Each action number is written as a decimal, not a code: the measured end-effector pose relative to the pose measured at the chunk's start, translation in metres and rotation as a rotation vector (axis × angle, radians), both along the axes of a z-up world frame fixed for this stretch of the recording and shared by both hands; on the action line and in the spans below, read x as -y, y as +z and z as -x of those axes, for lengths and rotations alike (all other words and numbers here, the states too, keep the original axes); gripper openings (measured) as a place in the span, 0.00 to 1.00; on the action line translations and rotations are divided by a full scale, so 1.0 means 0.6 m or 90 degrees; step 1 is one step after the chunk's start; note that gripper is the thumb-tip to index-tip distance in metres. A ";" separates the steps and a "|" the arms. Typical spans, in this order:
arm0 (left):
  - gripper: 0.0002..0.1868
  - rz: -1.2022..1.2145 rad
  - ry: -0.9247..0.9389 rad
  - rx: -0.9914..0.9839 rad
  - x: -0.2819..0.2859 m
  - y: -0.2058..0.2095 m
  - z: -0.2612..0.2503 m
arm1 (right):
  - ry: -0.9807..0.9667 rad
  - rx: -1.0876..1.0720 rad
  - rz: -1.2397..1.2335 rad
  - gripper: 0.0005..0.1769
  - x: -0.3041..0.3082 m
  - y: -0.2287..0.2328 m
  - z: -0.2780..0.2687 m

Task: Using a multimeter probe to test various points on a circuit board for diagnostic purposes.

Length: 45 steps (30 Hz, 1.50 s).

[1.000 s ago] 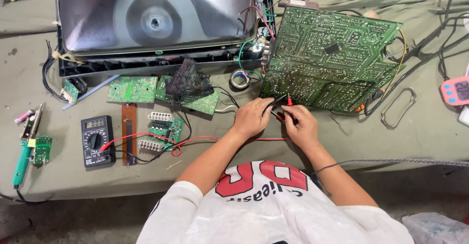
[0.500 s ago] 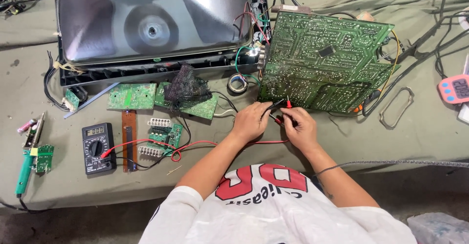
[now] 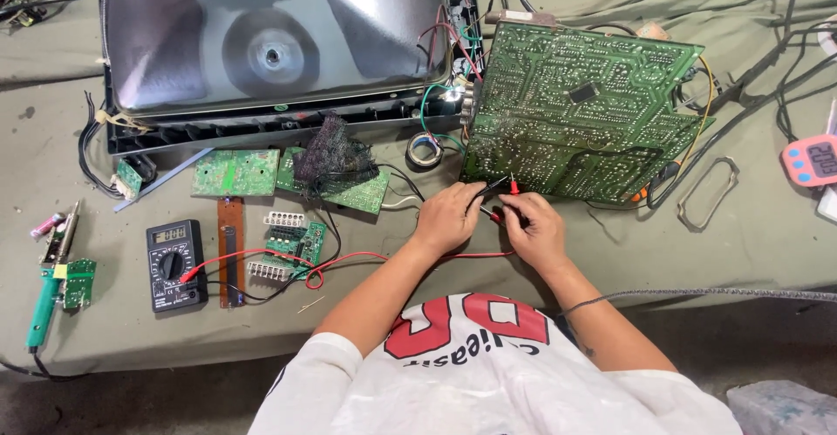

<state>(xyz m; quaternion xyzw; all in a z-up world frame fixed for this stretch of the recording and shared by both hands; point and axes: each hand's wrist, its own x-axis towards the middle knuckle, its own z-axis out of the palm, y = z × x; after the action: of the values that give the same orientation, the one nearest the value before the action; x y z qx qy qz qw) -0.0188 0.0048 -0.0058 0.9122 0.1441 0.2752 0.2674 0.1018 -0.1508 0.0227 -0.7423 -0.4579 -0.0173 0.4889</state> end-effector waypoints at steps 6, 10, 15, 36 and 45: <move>0.15 -0.016 0.000 0.002 0.002 -0.010 -0.004 | -0.006 -0.003 -0.016 0.13 0.002 -0.008 -0.006; 0.15 0.004 -0.005 -0.004 -0.001 -0.004 0.000 | -0.006 -0.002 -0.015 0.13 0.002 -0.011 -0.006; 0.14 -0.027 -0.015 -0.012 -0.001 0.000 0.000 | -0.004 -0.004 -0.013 0.14 0.004 -0.010 -0.006; 0.15 0.079 0.022 0.012 0.003 0.009 0.000 | -0.006 0.003 0.018 0.12 0.004 -0.010 -0.003; 0.13 0.084 -0.003 0.024 0.005 0.004 -0.013 | -0.004 -0.013 0.002 0.13 0.002 -0.010 -0.004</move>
<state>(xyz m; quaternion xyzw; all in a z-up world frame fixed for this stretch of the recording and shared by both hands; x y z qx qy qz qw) -0.0109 0.0019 -0.0037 0.8876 0.1548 0.2812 0.3303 0.1042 -0.1520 0.0166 -0.7445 -0.4510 -0.0106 0.4922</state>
